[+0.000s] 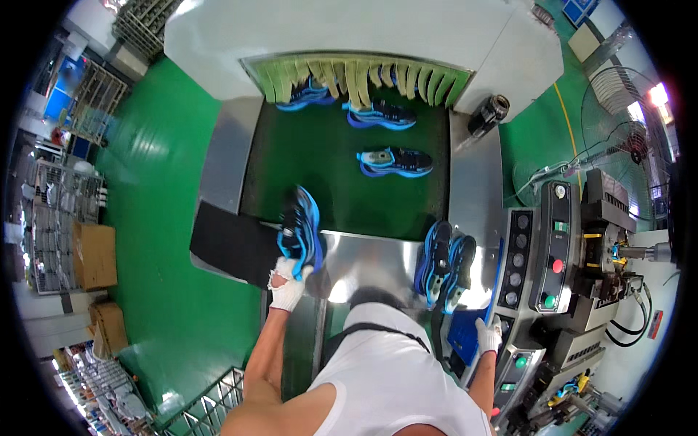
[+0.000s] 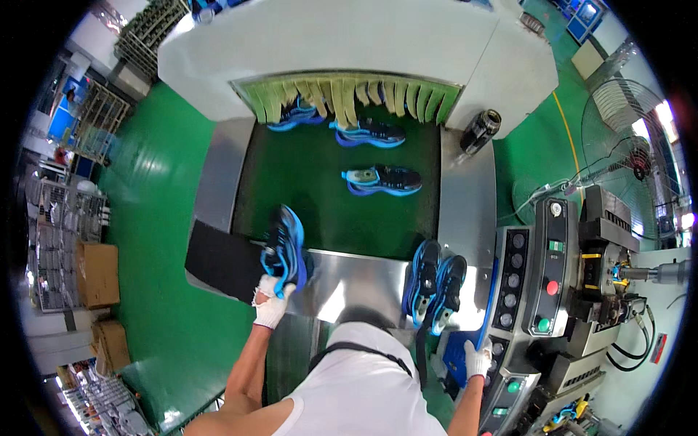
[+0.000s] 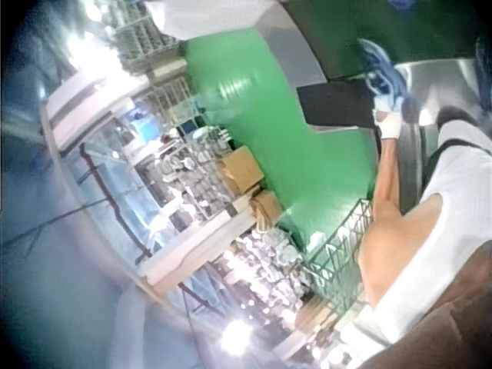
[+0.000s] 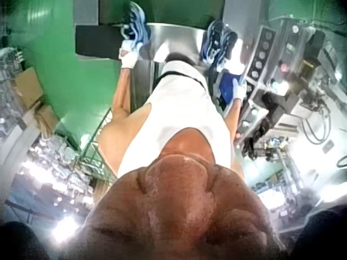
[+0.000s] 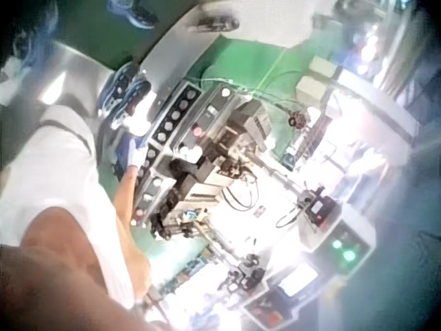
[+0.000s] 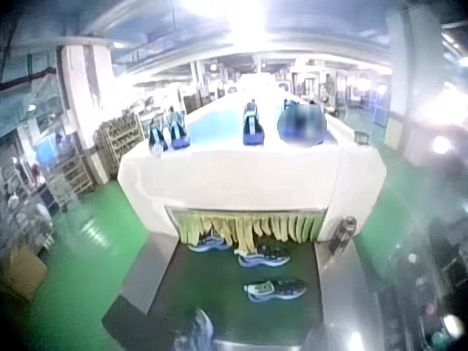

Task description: The person places sneakers into a lasting machine and onto a conveyor belt.

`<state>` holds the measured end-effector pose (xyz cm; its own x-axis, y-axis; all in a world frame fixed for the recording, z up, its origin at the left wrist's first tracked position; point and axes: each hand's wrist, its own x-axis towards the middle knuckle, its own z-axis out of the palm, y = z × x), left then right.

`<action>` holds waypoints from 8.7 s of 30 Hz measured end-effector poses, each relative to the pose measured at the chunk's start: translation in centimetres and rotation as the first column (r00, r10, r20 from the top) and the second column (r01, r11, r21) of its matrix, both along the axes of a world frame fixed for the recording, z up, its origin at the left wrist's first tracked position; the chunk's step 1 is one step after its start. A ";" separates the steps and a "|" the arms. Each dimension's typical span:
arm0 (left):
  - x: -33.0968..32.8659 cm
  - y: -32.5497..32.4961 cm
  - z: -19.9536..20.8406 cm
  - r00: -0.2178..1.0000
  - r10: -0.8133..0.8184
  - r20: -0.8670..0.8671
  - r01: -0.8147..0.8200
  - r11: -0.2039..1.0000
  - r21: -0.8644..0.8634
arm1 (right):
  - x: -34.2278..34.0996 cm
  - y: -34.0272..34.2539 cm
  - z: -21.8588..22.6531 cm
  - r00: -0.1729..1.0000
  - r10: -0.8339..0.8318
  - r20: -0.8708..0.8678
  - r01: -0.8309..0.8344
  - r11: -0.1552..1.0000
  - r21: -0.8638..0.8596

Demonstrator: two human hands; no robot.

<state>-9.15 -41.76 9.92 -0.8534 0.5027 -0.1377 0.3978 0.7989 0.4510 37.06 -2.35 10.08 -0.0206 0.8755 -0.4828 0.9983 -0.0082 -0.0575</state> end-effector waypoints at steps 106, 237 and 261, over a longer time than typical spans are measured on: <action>14.0 28.2 -2.7 0.943 0.325 -0.071 -0.331 0.939 -0.097 | 6.1 57.1 6.0 0.822 -0.422 -0.384 0.565 0.692 0.450; -46.6 -3.2 14.5 0.970 -0.244 -0.014 0.243 0.953 0.183 | -52.1 -15.6 33.9 0.840 -0.013 -0.543 -0.195 0.926 -0.324; 34.1 42.9 35.3 -0.123 -0.987 0.106 0.765 -0.027 0.644 | -10.1 -34.8 28.7 -0.527 -0.083 -0.846 0.798 0.295 -0.526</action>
<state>24.94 1.10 45.23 0.5767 0.8067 0.1290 0.2770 -0.3416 0.8981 26.96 -37.12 38.74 0.5677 0.7198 -0.3995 -0.5494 -0.0301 -0.8350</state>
